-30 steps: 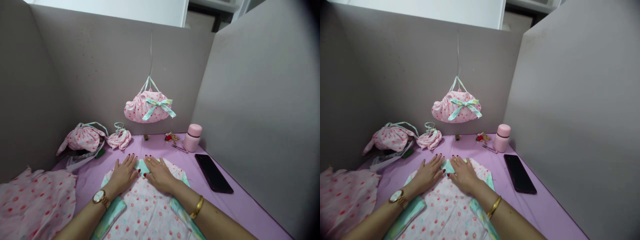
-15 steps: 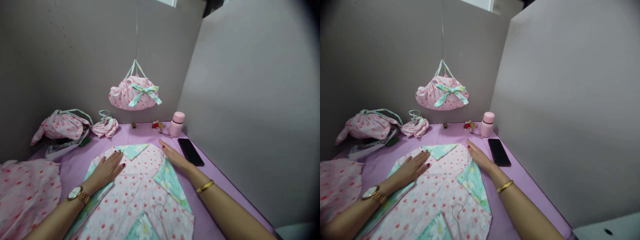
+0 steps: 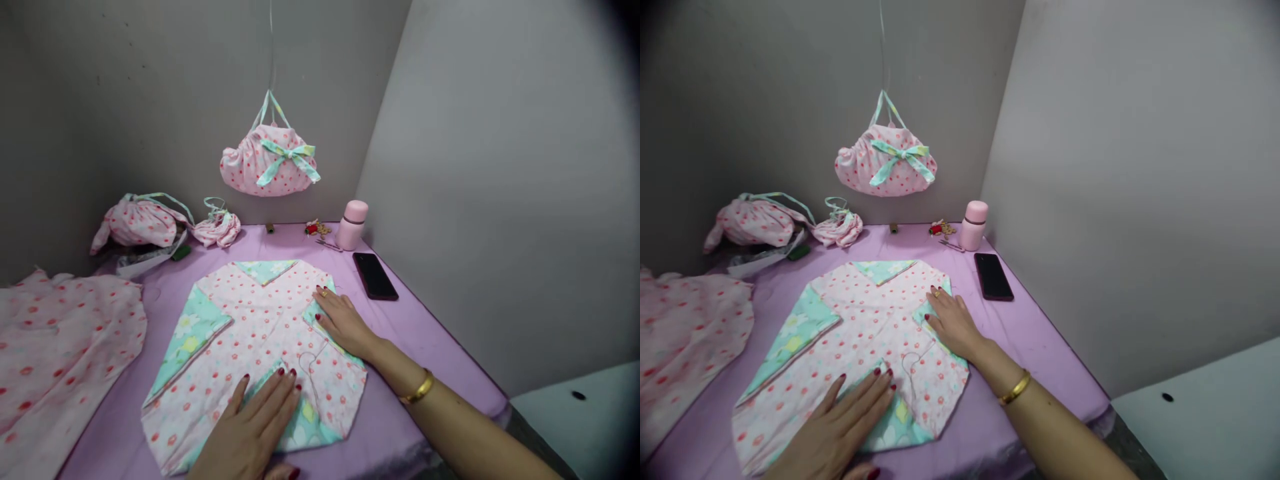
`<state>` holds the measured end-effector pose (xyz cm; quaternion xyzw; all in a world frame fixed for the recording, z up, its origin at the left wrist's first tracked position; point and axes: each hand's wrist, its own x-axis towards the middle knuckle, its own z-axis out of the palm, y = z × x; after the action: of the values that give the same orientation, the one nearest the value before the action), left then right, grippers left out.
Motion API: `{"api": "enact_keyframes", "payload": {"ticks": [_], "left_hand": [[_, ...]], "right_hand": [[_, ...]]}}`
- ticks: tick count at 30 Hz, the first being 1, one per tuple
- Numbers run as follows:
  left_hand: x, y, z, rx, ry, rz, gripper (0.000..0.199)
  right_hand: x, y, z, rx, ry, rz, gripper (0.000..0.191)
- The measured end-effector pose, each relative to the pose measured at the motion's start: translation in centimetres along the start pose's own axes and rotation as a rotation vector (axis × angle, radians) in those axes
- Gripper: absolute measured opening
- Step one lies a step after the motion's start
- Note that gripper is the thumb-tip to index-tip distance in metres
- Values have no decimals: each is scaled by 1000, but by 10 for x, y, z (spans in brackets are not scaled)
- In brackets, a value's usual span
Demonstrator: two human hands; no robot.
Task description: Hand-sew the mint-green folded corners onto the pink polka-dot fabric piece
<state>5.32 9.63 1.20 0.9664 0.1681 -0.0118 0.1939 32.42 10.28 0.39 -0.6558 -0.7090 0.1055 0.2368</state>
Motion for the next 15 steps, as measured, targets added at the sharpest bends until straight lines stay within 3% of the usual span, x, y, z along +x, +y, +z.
{"api": "enact_keyframes", "payload": {"ticks": [6,10,15], "left_hand": [[1,12,2,152,-9,-66,59],[-4,15,10,261,109,-12,61],[-3,18,22,422,291,91,61]], "right_hand": [[-23,-27,-18,80,177,-26,32],[-51,-46,-27,149,150,-20,21],[-71,-48,-28,183,118,56,18]]}}
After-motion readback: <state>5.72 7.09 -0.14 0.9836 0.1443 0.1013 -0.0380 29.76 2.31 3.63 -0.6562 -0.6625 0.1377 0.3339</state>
